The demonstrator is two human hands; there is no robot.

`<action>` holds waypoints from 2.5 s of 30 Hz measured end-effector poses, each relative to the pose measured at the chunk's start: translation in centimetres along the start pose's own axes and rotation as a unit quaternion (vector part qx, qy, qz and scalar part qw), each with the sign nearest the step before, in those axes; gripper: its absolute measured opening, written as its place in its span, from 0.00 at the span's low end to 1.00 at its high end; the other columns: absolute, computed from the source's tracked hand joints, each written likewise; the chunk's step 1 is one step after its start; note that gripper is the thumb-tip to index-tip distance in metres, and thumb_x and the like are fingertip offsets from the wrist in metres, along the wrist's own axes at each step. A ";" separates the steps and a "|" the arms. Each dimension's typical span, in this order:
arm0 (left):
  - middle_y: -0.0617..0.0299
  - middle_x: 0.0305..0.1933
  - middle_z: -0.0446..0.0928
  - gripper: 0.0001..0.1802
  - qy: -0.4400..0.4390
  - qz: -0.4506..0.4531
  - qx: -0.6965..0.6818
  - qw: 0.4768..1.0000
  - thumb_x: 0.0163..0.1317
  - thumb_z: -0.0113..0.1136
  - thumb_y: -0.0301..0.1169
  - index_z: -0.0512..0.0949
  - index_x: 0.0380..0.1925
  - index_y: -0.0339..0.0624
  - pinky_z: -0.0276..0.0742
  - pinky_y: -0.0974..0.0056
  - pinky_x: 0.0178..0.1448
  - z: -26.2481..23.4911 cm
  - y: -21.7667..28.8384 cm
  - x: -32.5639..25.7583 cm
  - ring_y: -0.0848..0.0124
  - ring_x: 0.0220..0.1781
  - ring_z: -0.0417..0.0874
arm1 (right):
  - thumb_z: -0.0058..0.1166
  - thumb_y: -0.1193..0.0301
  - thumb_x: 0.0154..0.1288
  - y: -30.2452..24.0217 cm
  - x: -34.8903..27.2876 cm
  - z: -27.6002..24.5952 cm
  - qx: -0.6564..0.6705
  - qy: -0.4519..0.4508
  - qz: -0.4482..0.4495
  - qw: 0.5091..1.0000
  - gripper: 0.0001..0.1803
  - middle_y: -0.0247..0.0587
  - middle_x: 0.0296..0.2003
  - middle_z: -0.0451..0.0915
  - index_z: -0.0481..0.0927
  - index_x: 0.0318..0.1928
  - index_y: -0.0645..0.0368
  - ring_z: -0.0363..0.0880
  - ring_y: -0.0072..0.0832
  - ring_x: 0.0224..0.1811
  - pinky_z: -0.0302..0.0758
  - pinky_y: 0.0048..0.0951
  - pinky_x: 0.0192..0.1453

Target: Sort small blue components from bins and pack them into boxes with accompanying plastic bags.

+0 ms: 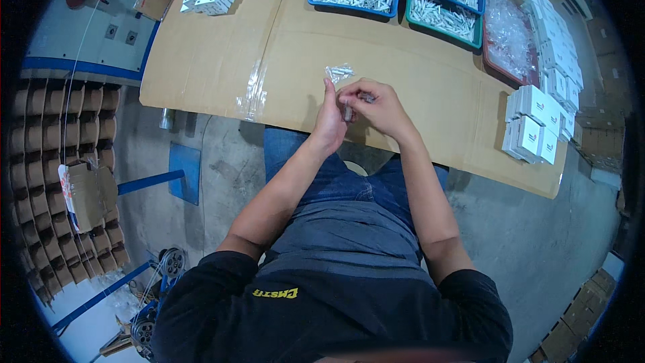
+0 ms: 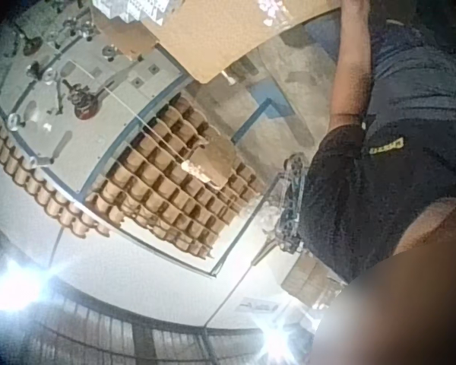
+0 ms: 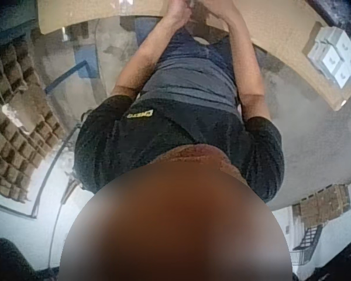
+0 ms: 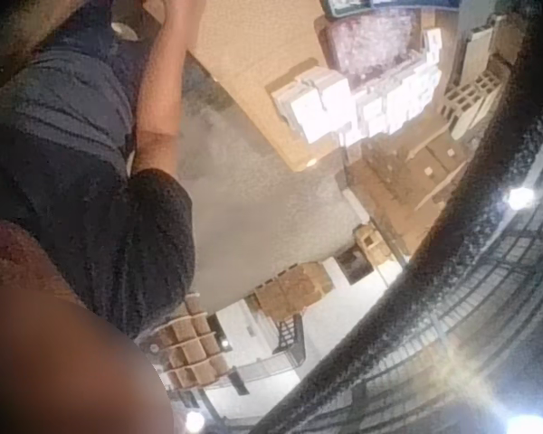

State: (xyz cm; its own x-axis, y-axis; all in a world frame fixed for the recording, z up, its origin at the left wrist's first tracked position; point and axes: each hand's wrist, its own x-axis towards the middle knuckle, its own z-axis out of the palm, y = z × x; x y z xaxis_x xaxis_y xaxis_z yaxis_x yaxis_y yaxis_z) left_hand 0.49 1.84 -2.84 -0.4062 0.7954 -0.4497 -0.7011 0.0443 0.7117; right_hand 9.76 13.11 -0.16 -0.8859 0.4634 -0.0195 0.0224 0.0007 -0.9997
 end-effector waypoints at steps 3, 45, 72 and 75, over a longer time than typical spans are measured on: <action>0.70 0.34 0.73 0.34 0.019 -0.043 -0.028 0.999 0.75 0.34 0.64 0.78 0.46 0.46 0.65 0.69 0.39 -0.1 -0.2 0.1 0.79 0.34 0.68 | 0.62 0.72 0.67 0.6 3.3 -2.2 0.002 0.056 -0.033 0.998 0.08 0.33 0.34 0.85 0.86 0.43 0.63 0.80 0.20 0.35 0.77 0.25 0.42; 0.73 0.25 0.71 0.12 0.140 0.062 -0.017 0.988 0.66 0.69 0.34 0.81 0.45 0.40 0.59 0.74 0.27 2.0 2.3 -1.5 0.84 0.21 0.62 | 0.66 0.73 0.66 1.2 -2.5 1.7 0.246 0.140 0.081 0.956 0.10 0.30 0.32 0.81 0.81 0.45 0.61 0.68 0.12 0.20 0.62 0.15 0.21; 0.71 0.31 0.80 0.07 0.057 0.210 0.314 0.924 0.65 0.67 0.26 0.83 0.41 0.35 0.67 0.76 0.31 0.9 2.2 -2.4 0.86 0.30 0.72 | 0.66 0.72 0.63 -0.8 -2.0 -0.7 -0.110 0.121 -0.055 0.985 0.06 0.32 0.36 0.83 0.85 0.38 0.60 0.76 0.15 0.31 0.71 0.20 0.36; 0.70 0.32 0.82 0.06 0.054 0.226 0.351 0.907 0.66 0.66 0.25 0.83 0.41 0.35 0.66 0.77 0.30 -0.4 1.7 -1.8 0.87 0.30 0.71 | 0.66 0.71 0.62 -1.1 -0.7 -1.3 -0.110 0.113 -0.046 0.986 0.07 0.35 0.34 0.84 0.86 0.37 0.60 0.79 0.18 0.35 0.74 0.23 0.42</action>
State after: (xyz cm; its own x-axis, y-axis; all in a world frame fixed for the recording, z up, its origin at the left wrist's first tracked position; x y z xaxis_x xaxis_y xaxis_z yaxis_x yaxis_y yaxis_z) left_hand -0.22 0.20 -1.06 -0.6413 0.7657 -0.0496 0.0821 0.1328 0.9877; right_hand 10.94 13.94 0.99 -0.7631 0.6386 0.0991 0.0685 0.2325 -0.9702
